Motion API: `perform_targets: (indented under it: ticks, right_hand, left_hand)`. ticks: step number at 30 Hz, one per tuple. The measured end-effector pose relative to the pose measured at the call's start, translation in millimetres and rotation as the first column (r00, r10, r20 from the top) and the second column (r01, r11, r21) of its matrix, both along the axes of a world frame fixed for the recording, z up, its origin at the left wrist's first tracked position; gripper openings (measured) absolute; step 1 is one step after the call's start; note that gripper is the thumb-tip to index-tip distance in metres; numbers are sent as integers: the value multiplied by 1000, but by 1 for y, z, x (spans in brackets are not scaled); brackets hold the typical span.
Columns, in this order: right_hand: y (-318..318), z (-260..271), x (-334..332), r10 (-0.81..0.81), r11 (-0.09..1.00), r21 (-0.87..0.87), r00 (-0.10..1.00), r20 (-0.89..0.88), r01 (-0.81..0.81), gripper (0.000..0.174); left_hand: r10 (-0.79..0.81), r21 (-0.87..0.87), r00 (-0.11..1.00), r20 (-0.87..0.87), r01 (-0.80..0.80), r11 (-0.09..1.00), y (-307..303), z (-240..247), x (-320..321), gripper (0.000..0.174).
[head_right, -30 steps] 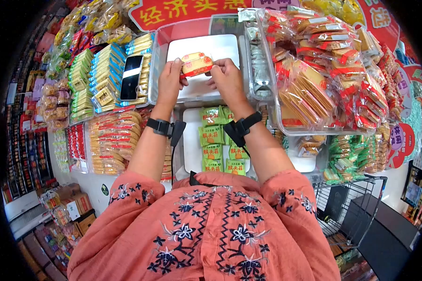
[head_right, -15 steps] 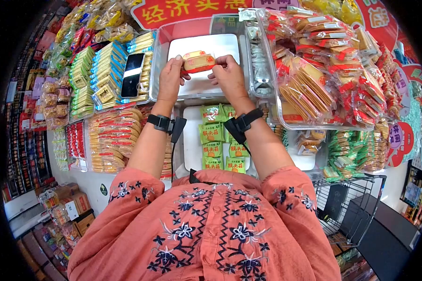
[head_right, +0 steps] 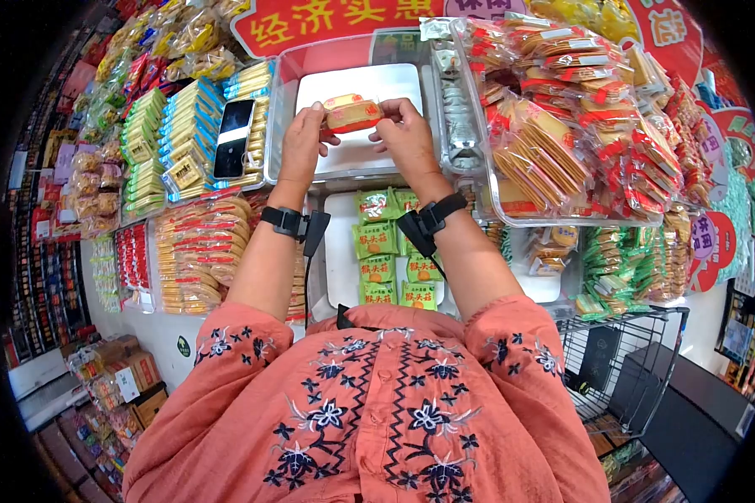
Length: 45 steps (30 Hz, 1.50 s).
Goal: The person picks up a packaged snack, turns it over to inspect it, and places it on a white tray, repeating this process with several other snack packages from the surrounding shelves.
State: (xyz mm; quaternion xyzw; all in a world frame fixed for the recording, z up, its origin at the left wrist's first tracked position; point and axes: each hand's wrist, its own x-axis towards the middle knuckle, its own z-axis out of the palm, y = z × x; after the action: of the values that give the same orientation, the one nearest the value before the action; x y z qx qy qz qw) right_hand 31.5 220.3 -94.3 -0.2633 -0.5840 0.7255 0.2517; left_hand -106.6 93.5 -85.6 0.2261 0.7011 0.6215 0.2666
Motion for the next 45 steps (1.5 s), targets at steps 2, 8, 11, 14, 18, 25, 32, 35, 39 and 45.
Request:
perform_targets:
  ticks: [2, 8, 11, 14, 18, 25, 32, 35, 39, 45]
  right_hand:
    - [-2, 1, 1, -23, 1000, 13, 999, -34, 23, 27]
    - [0, -6, -1, -13, 1000, 8, 992, -125, 14, 23]
    - [-1, -9, -1, -52, 997, 52, 988, -145, 61, 20]
    - [3, -11, 2, -48, 978, 202, 997, -63, 59, 19]
    - [1, -9, 3, -32, 988, 149, 996, -84, 44, 22]
    - [1, -13, 1, -31, 992, 116, 995, -99, 42, 22]
    - [0, -5, 4, -25, 998, 64, 999, -23, 27, 22]
    - [2, -6, 1, -17, 999, -44, 999, -34, 16, 24]
    - [5, -7, 0, -42, 989, -146, 998, -42, 36, 27]
    - [8, -6, 0, -112, 962, -255, 992, -51, 96, 29]
  left_hand:
    - [-14, 6, 1000, -2, 14, 1000, 0, -2, -1, 41]
    - [-98, 127, 992, 84, 87, 988, -2, -5, -5, 38]
    - [-129, 206, 986, 101, 106, 973, -3, -11, -9, 34]
    - [-138, 250, 985, 102, 109, 962, -6, -12, -8, 31]
    - [-151, 279, 982, 111, 115, 953, -5, -14, -9, 29]
    - [-144, 262, 986, 81, 118, 958, -5, -18, -11, 32]
    - [-153, 261, 977, 149, 111, 959, -6, -15, -9, 30]
    - [-167, 235, 966, 198, 119, 965, -6, -13, -10, 34]
    - [-200, 224, 953, 227, 149, 963, -7, -3, -8, 43]
    - [-284, 278, 932, 226, 218, 935, -7, 1, -6, 51]
